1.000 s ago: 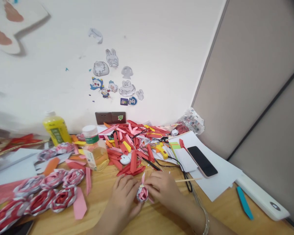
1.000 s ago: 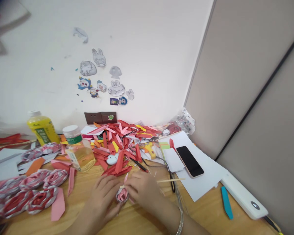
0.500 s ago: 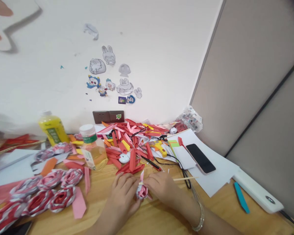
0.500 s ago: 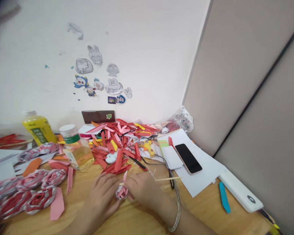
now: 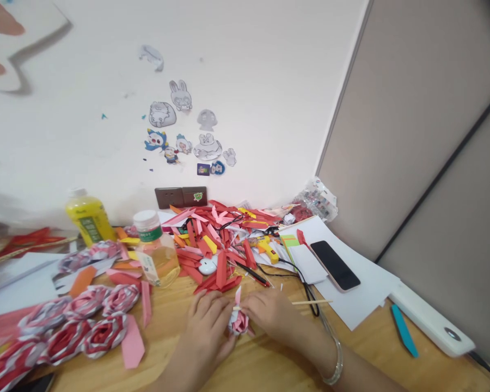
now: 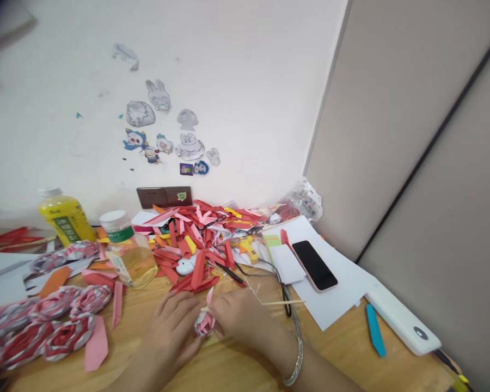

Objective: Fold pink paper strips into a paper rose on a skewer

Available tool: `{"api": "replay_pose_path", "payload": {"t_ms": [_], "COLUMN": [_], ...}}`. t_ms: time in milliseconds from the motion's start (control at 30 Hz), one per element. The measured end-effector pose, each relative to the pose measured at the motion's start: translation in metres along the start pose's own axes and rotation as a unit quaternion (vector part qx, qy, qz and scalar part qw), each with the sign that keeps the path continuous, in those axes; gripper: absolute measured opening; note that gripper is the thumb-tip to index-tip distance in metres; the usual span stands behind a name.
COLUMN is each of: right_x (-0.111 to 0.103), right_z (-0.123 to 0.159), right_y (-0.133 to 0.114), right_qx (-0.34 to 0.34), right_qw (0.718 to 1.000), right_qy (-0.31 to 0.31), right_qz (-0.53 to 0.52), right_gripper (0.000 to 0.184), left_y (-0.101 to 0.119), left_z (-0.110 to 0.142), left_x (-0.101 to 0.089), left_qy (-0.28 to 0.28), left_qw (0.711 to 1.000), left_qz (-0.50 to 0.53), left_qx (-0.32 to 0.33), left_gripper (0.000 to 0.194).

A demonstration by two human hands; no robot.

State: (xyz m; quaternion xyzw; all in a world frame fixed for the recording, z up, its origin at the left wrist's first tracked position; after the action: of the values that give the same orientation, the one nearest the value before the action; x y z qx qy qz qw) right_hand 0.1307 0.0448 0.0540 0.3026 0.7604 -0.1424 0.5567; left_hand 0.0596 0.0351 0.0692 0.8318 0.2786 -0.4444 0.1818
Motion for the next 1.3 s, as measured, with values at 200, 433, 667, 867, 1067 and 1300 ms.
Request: {"api": "replay_pose_path", "payload": {"t_ms": [200,433,667,867,1067,1300], "right_x": [-0.001,-0.013,-0.028,-0.02,-0.014,-0.01], "right_z": [-0.002,0.002,-0.001,-0.001,0.0,0.001], "right_y": [0.001,0.008,-0.002,-0.002,0.002,0.01], "right_qx": [0.017,0.074,0.041,0.03,0.046,0.074], "right_qw": [1.0,0.997,0.997,0.998,0.998,0.997], "right_qy": [-0.02,0.026,0.052,0.038,0.035,0.024], "right_qz": [-0.007,0.026,0.028,0.032,0.01,-0.012], "right_gripper": [0.013,0.022,0.029,0.029,0.027,0.024], "left_y": [0.0,-0.002,-0.001,0.0,0.001,0.002], "left_z": [0.001,0.001,0.001,0.003,0.002,0.002], "left_x": [0.002,0.0,-0.001,0.0,0.001,-0.001], "left_qy": [-0.006,0.008,0.007,0.016,0.009,0.012], "left_qw": [1.0,1.0,1.0,1.0,1.0,0.999], "left_qz": [-0.007,-0.005,-0.018,-0.027,-0.029,-0.034], "left_qx": [-0.001,-0.005,-0.009,-0.002,0.0,0.005], "left_gripper": [0.019,0.02,0.022,0.023,0.023,0.021]}}
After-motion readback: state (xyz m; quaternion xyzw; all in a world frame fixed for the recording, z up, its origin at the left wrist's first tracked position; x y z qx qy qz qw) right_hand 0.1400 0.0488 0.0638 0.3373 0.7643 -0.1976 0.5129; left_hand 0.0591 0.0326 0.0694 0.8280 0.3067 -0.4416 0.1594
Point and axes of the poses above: each hand's wrist, its own z-axis away from the middle knuckle, its own x-axis out of the palm, y = z × x, the point moved 10 cm from there along -z, towards the middle knuckle, and after that the axes turned 14 degrees about -y, right-handed, at the moved point
